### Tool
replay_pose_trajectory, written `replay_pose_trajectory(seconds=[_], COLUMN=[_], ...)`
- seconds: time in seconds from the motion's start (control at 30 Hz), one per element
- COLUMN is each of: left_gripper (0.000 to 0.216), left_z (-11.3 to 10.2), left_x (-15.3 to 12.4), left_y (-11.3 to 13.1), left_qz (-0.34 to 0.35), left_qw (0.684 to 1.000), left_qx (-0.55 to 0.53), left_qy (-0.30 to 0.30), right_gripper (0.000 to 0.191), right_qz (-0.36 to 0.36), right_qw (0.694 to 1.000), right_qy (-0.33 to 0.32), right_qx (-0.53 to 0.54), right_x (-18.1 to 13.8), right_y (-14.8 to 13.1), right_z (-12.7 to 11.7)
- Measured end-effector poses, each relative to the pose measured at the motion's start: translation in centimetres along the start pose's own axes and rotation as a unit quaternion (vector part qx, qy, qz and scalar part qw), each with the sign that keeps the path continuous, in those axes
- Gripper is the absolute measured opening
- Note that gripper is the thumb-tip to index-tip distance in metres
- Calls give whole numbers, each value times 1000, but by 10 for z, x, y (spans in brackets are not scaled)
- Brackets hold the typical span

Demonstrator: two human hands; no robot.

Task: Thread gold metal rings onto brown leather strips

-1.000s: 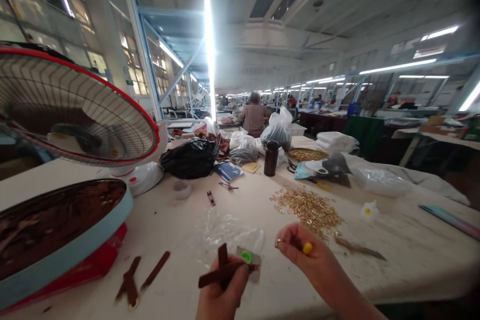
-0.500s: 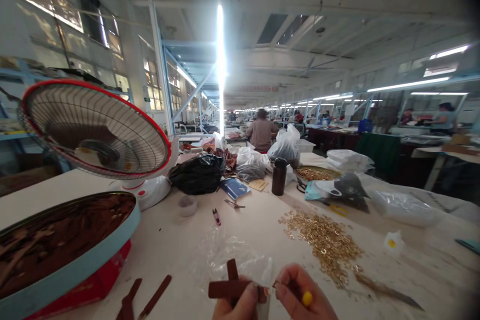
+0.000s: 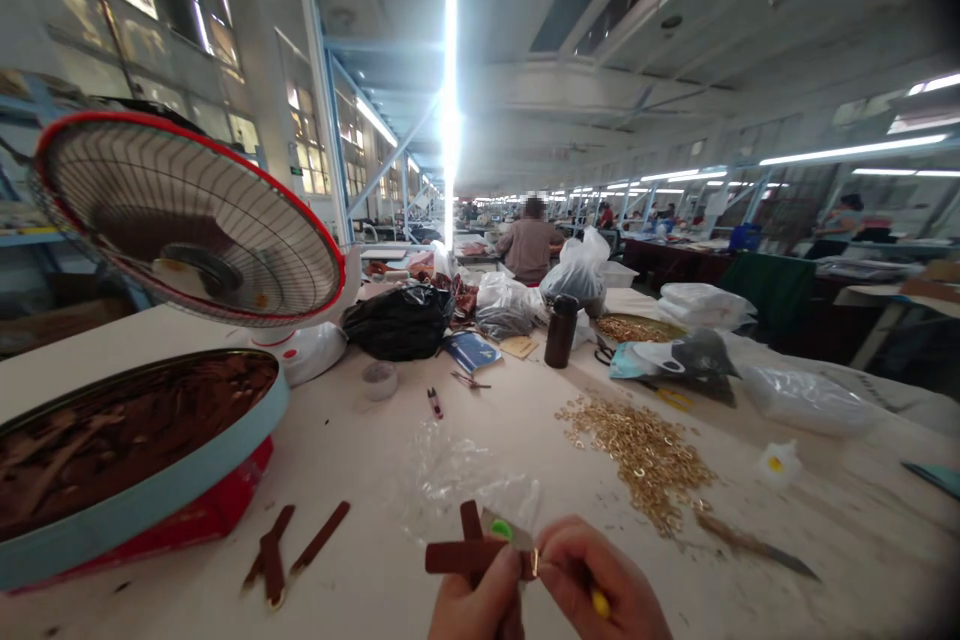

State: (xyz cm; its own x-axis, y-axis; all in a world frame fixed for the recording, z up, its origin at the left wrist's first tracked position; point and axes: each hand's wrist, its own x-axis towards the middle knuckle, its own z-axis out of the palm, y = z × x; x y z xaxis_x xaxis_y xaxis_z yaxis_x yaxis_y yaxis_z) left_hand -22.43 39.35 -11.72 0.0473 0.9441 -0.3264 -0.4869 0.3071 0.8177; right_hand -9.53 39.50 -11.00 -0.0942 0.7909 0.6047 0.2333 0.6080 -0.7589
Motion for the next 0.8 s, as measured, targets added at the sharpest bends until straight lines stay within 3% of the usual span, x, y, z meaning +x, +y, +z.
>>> replay_pose_trajectory(seconds=[0.07,0.17,0.4,0.57,0.8], left_gripper=[48,43,19,14,19], left_z=[1,2,-6,-10,-8], left_x=[-8,-19,-27,-28,-24], left_y=[0,5,8,5,2], left_qz=[4,30,186,212,196], left_qw=[1000,997,959,941,954], left_qx=[22,65,212,261,222], left_qy=[-1,3,16,25,36], right_gripper=[22,23,24,14,8], right_qz=[57,79,156,110,43], right_qw=[997,994,979,982,983], right_qy=[-31,-67,-127,-133,-133], right_qx=[42,42,-47,-74,-117], right_x=[-1,-4,-14,-18,-17], right_y=[0,0,3,-2,3], right_z=[-3,-7,-9,-6,0])
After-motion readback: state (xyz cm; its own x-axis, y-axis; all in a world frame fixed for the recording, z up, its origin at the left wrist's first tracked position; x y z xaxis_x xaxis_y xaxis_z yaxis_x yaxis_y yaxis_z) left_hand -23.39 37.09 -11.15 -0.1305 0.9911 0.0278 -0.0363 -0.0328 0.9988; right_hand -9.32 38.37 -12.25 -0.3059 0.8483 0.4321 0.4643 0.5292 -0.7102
